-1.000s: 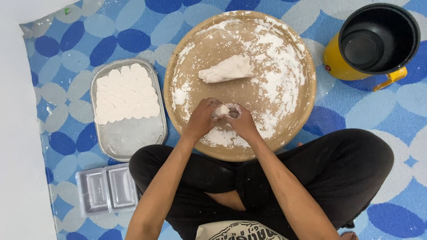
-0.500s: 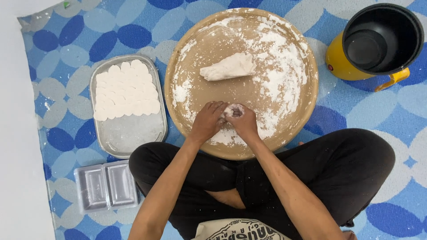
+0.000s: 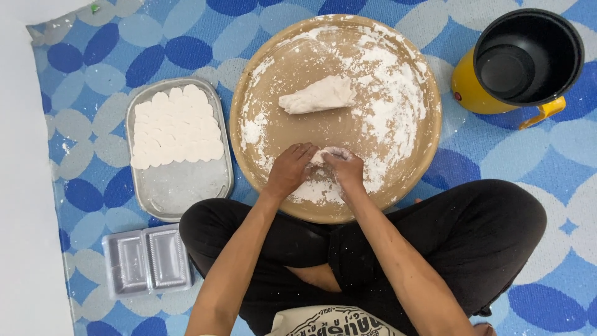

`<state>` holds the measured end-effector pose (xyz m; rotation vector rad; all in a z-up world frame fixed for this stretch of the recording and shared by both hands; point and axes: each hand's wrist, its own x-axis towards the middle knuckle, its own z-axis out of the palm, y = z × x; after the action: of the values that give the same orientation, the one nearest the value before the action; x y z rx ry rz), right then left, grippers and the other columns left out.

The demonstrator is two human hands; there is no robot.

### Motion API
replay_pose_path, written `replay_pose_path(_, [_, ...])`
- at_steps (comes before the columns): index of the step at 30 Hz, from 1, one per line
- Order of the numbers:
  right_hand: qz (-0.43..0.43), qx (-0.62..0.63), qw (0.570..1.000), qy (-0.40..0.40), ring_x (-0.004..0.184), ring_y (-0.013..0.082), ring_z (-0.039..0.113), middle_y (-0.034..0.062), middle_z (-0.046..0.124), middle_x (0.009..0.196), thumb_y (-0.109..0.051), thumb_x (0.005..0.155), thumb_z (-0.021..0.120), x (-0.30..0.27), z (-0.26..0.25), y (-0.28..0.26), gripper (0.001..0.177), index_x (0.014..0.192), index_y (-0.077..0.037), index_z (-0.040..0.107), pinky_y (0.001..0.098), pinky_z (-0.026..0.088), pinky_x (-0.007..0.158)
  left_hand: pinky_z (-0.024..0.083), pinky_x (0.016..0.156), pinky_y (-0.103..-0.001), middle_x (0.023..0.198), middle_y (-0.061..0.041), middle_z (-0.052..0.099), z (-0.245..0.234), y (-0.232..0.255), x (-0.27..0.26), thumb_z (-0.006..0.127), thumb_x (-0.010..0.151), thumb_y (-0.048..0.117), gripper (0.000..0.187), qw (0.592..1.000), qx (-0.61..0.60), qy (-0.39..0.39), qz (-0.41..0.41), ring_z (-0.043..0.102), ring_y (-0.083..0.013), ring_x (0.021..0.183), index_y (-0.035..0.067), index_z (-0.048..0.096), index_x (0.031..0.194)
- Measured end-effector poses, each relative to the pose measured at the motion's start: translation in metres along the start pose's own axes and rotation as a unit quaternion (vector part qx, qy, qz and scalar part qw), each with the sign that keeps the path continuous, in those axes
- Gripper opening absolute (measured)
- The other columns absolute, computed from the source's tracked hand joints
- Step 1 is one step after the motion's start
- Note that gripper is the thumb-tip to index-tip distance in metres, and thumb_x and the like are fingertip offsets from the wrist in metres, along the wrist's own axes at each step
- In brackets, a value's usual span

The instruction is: Shaping small pieces of dough into balls by hand on a floured wooden board.

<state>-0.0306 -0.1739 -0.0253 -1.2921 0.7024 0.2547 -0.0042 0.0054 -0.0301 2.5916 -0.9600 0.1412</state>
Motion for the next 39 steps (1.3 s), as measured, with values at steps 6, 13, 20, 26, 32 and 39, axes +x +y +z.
replay_pose_path(6, [0.097, 0.186, 0.978, 0.019, 0.078, 0.0199, 0.072, 0.0128, 0.072, 0.091, -0.01, 0.077, 0.083, -0.008, -0.004, -0.013, 0.039, 0.112, 0.0, 0.07, 0.0324, 0.061, 0.075, 0.056, 0.096, -0.04, 0.116, -0.014, 0.069, 0.019, -0.004, 0.0, 0.073, 0.09, 0.024, 0.046, 0.996, 0.066, 0.048, 0.024, 0.067, -0.0307, 0.109, 0.008, 0.065, 0.132])
replay_pose_path(13, [0.117, 0.256, 0.959, 0.017, 0.084, 0.0235, 0.072, 0.0119, 0.072, 0.096, -0.002, 0.077, 0.081, -0.029, -0.01, -0.045, 0.034, 0.109, -0.001, 0.07, 0.0354, 0.06, 0.085, 0.057, 0.095, -0.039, 0.113, -0.014, 0.069, 0.003, 0.002, 0.005, 0.079, 0.085, 0.025, 0.055, 0.993, 0.101, 0.054, 0.019, 0.068, -0.0304, 0.107, 0.008, 0.063, 0.135])
replay_pose_path(20, [0.0, 0.047, 0.996, -0.079, 0.091, 0.0172, 0.07, 0.0114, 0.073, 0.103, -0.014, 0.081, 0.086, 0.016, -0.008, 0.001, 0.039, 0.116, -0.003, 0.072, 0.0313, 0.061, 0.083, 0.056, 0.098, -0.037, 0.111, -0.013, 0.069, 0.001, -0.002, -0.004, 0.076, 0.087, 0.02, 0.065, 0.994, 0.072, 0.047, -0.062, 0.069, -0.0285, 0.107, 0.01, 0.052, 0.147])
replay_pose_path(26, [0.013, 0.006, 0.995, -0.097, 0.107, 0.0251, 0.071, 0.0158, 0.073, 0.114, -0.02, 0.097, 0.068, 0.008, 0.0, -0.009, 0.032, 0.124, -0.004, 0.07, 0.0423, 0.059, 0.093, 0.055, 0.099, -0.036, 0.112, -0.012, 0.068, 0.003, -0.003, -0.004, 0.07, 0.093, 0.028, 0.058, 0.996, 0.044, 0.046, -0.068, 0.068, -0.0264, 0.109, 0.011, 0.054, 0.146])
replay_pose_path(32, [-0.039, -0.022, 0.988, -0.146, 0.108, 0.0208, 0.065, 0.0133, 0.067, 0.116, -0.008, 0.074, 0.091, 0.008, 0.001, -0.008, 0.066, 0.132, 0.002, 0.06, 0.0352, 0.058, 0.099, 0.054, 0.1, -0.036, 0.113, -0.012, 0.067, 0.003, -0.003, -0.004, 0.061, 0.099, 0.03, 0.049, 0.996, 0.021, 0.049, -0.067, 0.067, -0.027, 0.111, 0.01, 0.056, 0.144])
replay_pose_path(39, [-0.049, -0.1, 0.988, -0.106, 0.095, 0.0145, 0.071, 0.0088, 0.074, 0.103, -0.012, 0.073, 0.092, 0.019, -0.007, -0.002, 0.053, 0.119, -0.005, 0.068, 0.0279, 0.061, 0.084, 0.053, 0.104, -0.039, 0.114, -0.012, 0.069, -0.007, 0.003, -0.001, 0.071, 0.09, 0.017, 0.044, 0.999, 0.002, 0.03, -0.042, 0.067, -0.0292, 0.114, 0.013, 0.065, 0.133])
